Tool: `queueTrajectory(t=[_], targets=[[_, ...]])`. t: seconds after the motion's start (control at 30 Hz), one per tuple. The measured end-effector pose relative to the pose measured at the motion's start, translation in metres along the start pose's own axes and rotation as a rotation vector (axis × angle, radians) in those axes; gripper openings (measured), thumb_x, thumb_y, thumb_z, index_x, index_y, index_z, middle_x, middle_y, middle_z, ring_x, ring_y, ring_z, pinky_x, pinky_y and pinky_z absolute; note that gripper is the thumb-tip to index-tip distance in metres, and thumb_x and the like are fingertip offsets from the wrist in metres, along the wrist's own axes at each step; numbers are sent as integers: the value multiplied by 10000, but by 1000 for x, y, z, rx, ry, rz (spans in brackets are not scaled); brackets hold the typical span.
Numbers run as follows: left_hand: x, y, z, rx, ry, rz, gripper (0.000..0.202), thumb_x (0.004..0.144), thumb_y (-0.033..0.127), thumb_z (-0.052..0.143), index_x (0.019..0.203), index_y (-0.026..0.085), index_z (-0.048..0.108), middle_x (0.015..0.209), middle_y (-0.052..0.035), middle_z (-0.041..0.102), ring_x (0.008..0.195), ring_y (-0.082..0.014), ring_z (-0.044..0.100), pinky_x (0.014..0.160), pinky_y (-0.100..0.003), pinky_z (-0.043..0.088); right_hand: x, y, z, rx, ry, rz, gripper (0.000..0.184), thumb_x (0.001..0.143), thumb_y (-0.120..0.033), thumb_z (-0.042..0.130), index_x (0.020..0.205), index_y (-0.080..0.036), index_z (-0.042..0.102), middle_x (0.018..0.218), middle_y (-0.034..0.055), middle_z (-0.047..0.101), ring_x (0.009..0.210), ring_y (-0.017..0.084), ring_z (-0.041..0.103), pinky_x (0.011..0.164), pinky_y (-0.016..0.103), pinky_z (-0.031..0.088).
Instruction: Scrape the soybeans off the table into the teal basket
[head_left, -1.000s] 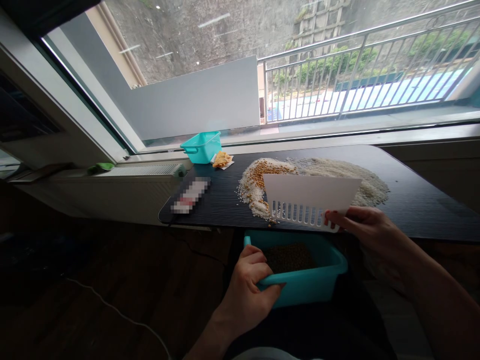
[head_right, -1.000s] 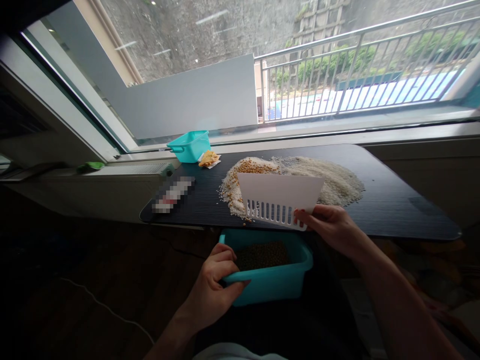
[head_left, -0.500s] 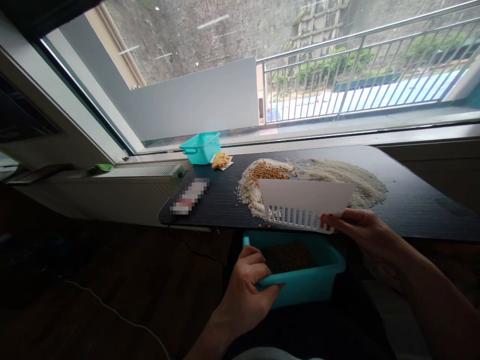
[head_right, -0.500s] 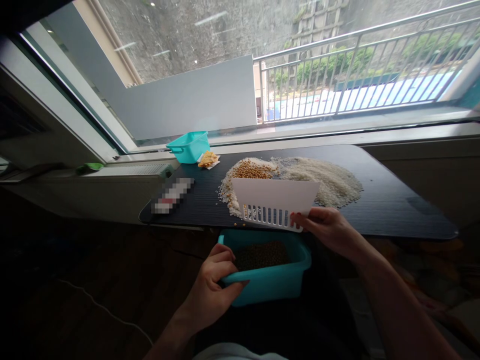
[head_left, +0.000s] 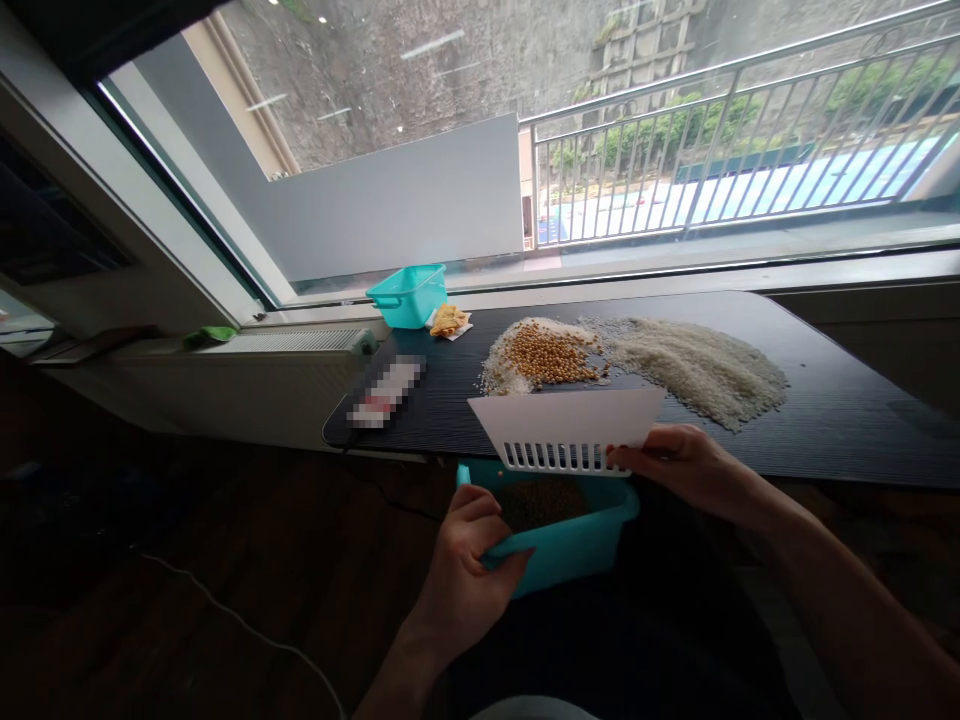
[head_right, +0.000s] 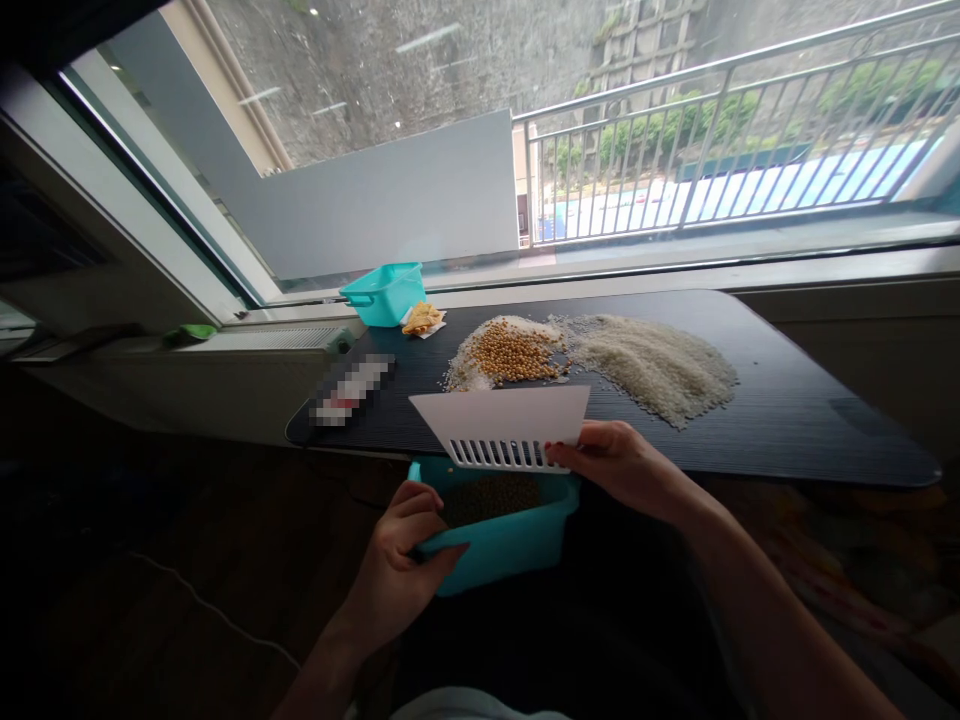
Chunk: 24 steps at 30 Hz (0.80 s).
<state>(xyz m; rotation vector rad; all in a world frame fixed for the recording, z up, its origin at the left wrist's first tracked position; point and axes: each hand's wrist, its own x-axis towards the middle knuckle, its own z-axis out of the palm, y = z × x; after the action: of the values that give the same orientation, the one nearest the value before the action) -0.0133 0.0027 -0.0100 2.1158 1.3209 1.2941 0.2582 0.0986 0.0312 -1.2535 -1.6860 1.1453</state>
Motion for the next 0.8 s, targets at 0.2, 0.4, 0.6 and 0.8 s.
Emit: queueTrajectory(t=[0.2, 0.4, 0.6, 0.8], targets=[[0, 5, 3, -45, -39, -8, 380, 846, 89, 751, 581, 208, 505, 635, -7, 536, 863, -224, 633, 776, -327, 552, -10, 13, -27, -38, 317, 4, 733, 490, -993, 792, 604, -269, 790, 678, 70, 773, 656, 233, 669, 650, 387, 594], [1, 11, 8, -114, -76, 27, 334, 758, 25, 763, 595, 198, 529, 651, 5, 570, 847, -205, 637, 802, -327, 561, -1, 8, -25, -56, 352, 23, 724, 553, -985, 770, 599, -262, 767, 641, 52, 718, 610, 193, 605, 607, 353, 537], [-1, 10, 10, -125, -88, 15, 339, 753, 23, 763, 590, 200, 525, 656, 0, 573, 848, -211, 620, 801, -340, 560, 1, 0, -21, -9, 316, 87, 788, 482, -974, 808, 612, -197, 790, 647, 78, 726, 569, 173, 568, 574, 349, 515], [-2, 9, 15, -141, -71, 3, 363, 751, 30, 760, 583, 209, 493, 648, 6, 537, 835, -215, 613, 810, -353, 558, 0, -3, -22, 48, 355, 79, 739, 470, -937, 853, 623, -215, 803, 648, 64, 724, 566, 163, 575, 563, 328, 543]])
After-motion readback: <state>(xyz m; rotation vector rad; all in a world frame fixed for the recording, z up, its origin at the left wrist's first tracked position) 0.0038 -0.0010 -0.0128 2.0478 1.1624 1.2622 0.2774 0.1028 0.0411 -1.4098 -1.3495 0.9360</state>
